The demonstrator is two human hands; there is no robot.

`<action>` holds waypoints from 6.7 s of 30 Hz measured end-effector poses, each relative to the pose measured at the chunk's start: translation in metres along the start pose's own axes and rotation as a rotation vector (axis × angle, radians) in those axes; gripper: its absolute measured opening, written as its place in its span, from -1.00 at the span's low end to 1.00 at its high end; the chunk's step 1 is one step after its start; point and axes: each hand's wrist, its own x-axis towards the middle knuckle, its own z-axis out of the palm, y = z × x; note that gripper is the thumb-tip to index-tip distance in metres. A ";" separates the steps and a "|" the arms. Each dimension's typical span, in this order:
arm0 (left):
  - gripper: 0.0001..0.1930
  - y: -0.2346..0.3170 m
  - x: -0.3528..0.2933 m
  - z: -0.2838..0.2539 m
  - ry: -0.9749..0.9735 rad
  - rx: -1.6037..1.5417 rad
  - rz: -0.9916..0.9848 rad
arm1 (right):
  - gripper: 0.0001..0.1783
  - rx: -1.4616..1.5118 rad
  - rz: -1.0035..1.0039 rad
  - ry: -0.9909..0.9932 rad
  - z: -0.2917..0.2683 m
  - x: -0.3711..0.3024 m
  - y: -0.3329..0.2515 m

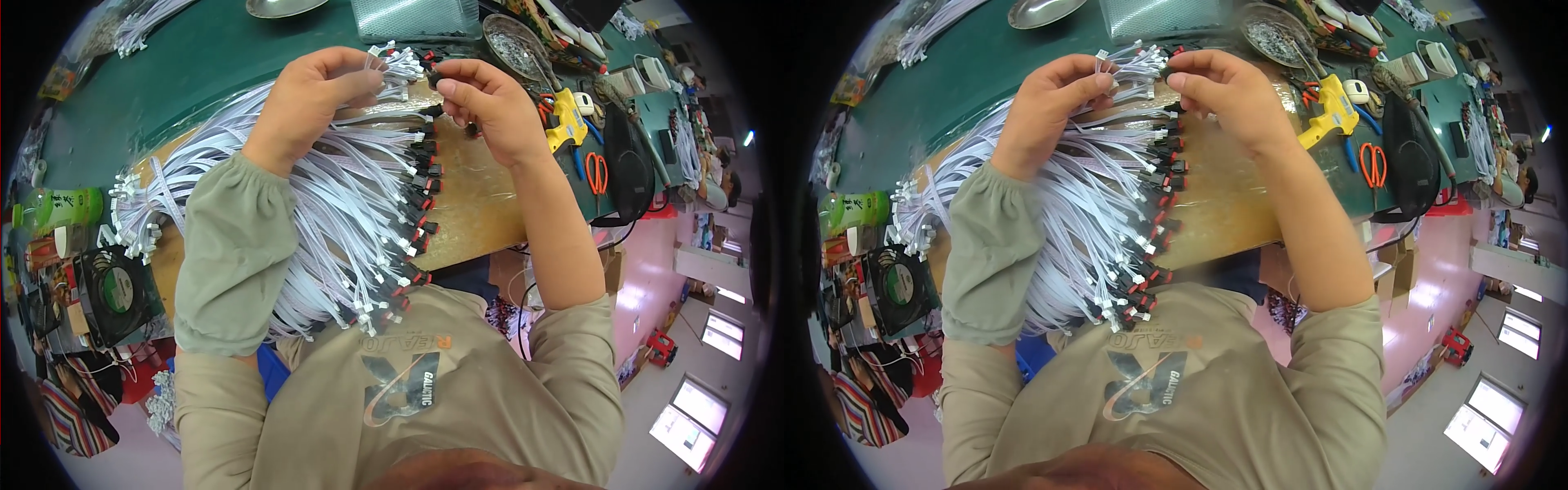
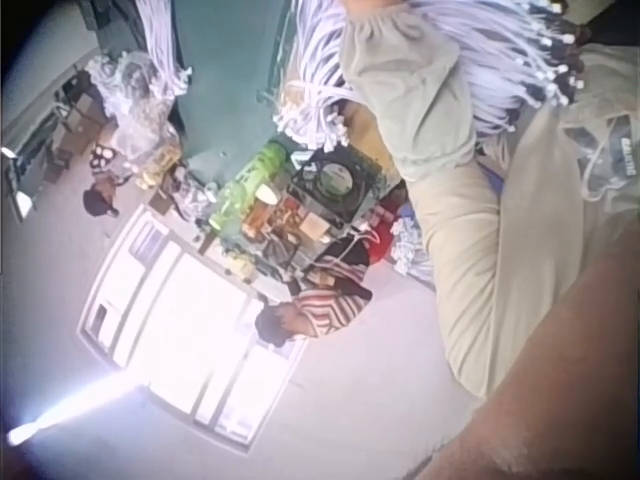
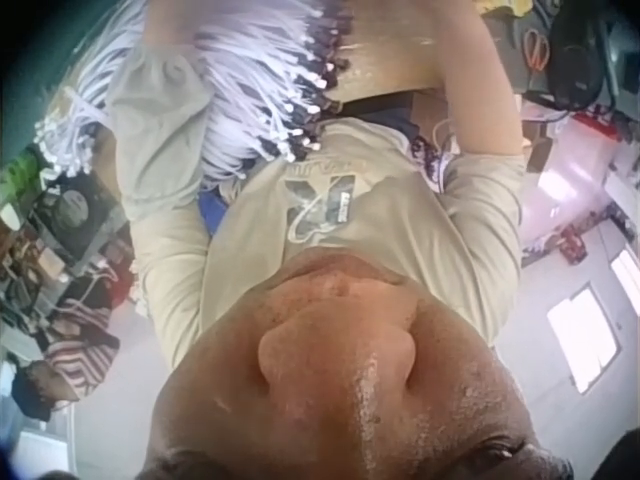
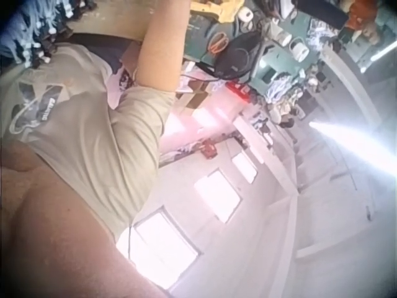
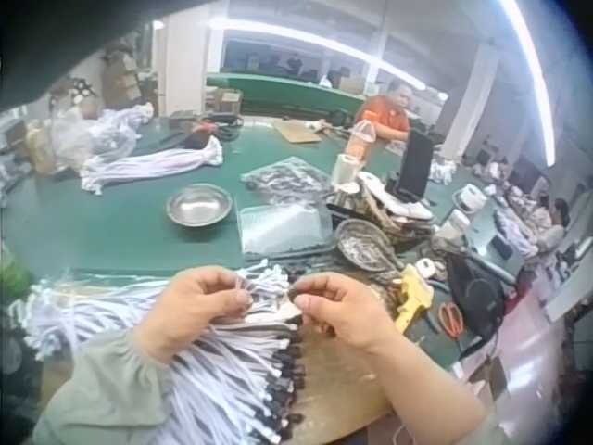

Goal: The person attaches small black connectors onto the ends of ribbon cables by hand and solders them using a handheld soldering tool.

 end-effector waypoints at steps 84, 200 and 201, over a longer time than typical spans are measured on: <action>-0.84 -0.007 0.005 -0.002 0.063 -0.087 0.028 | -0.68 -0.595 -0.533 0.279 0.006 -0.016 -0.013; -0.89 0.005 0.001 -0.008 0.135 -0.261 -0.117 | -0.40 -0.111 -0.271 0.159 0.021 -0.103 0.045; -0.89 0.006 0.000 -0.007 0.143 -0.252 -0.129 | -0.41 -0.152 -0.280 0.160 0.019 -0.102 0.047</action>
